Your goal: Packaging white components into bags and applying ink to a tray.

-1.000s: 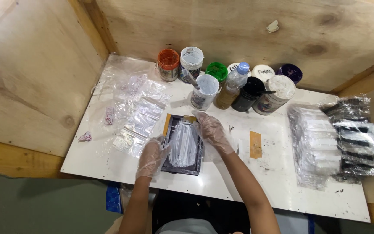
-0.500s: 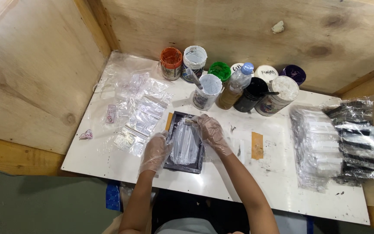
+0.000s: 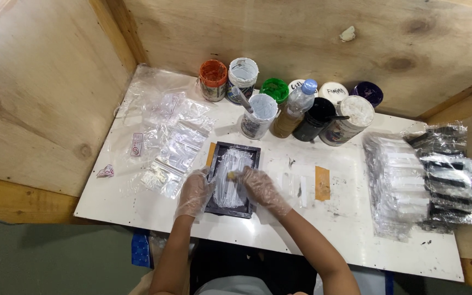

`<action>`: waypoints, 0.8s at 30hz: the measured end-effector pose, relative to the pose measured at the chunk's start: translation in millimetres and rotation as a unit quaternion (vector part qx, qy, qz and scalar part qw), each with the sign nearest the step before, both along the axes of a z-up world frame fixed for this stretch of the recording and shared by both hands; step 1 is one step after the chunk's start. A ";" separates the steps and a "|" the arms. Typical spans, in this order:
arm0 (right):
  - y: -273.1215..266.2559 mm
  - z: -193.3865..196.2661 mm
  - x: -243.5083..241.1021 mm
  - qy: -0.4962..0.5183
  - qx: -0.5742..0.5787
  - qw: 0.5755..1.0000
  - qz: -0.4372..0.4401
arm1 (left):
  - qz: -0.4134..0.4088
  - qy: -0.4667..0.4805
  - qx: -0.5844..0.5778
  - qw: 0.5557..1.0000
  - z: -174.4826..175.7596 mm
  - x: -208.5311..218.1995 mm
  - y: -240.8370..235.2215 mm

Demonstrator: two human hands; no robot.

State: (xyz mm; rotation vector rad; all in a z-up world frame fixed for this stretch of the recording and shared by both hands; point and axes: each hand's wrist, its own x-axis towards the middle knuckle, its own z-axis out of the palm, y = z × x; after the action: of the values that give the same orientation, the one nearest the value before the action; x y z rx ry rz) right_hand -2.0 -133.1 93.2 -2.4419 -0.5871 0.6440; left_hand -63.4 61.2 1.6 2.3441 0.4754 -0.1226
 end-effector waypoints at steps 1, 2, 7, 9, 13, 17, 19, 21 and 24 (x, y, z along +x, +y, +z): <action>1.1 15.9 -11.4 0.022 0.007 1.000 -0.019 | -0.004 0.001 0.000 1.000 4.4 0.2 1.8; 1.9 32.0 -22.3 0.045 0.013 0.998 -0.038 | -0.008 0.002 0.000 1.000 8.7 0.6 3.0; 3.8 -4.9 -39.2 0.032 -0.028 0.999 0.004 | -0.004 0.007 -0.014 1.000 26.9 -3.5 -0.2; 2.3 -13.8 -40.6 0.060 -0.002 0.998 -0.015 | 0.004 0.005 -0.039 0.999 26.3 -4.2 0.5; -7.7 -12.4 -46.2 0.035 0.022 0.999 -0.007 | 0.013 0.006 -0.057 0.998 11.2 -3.1 1.1; -18.2 -9.3 -18.2 -0.111 0.053 0.992 0.035 | 0.023 0.013 -0.071 0.997 52.6 -6.7 -5.6; -24.4 -24.9 16.2 -0.212 0.040 0.975 0.055 | 0.022 0.012 -0.074 0.997 47.6 -4.7 -3.7; -24.1 -40.7 50.3 -0.312 0.028 0.946 0.077 | 0.024 0.009 -0.076 0.997 38.2 -1.3 -1.5; -10.6 -47.0 81.9 -0.199 0.124 0.972 -0.020 | 0.035 0.023 -0.071 0.997 24.8 0.8 0.1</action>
State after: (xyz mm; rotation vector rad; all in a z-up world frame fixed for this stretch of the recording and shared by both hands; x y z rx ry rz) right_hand 79.9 -143.7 46.2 -2.3437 -0.7225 0.0514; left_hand -62.7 61.4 26.3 2.1869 0.5541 -0.1727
